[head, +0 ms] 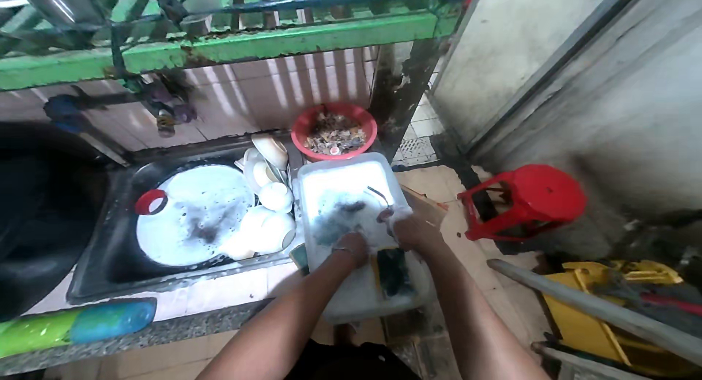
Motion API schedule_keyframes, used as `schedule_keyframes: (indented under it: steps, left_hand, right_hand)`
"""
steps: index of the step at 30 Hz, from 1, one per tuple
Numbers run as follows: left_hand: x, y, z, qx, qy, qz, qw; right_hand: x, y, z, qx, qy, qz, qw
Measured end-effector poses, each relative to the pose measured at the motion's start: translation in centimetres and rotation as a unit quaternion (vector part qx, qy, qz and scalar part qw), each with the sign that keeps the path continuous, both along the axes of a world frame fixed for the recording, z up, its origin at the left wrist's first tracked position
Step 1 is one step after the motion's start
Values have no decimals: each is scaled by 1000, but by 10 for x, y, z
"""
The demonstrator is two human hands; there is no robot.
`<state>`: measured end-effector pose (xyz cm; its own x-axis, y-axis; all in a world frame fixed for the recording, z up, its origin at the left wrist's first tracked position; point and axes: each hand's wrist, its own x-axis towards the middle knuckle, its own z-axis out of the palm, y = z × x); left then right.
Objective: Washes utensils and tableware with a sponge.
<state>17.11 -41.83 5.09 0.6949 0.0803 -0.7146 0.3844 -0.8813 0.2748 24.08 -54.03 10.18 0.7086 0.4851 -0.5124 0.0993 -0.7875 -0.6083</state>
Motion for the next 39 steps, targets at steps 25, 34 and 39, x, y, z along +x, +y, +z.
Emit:
schedule_keyframes:
  steps: [25,34,39]
  left_hand:
    - [33,10,2,-200,-364,215,884]
    - [65,51,3,-231,-437,259,830]
    - [86,53,-24,58,-205,114,970]
  right_hand:
    - [-17,-11,-20,178,-114,-192,958]
    - [-6,19,-36,326,124,-249,903]
    - [-2,4,-35,347,148,-298,877]
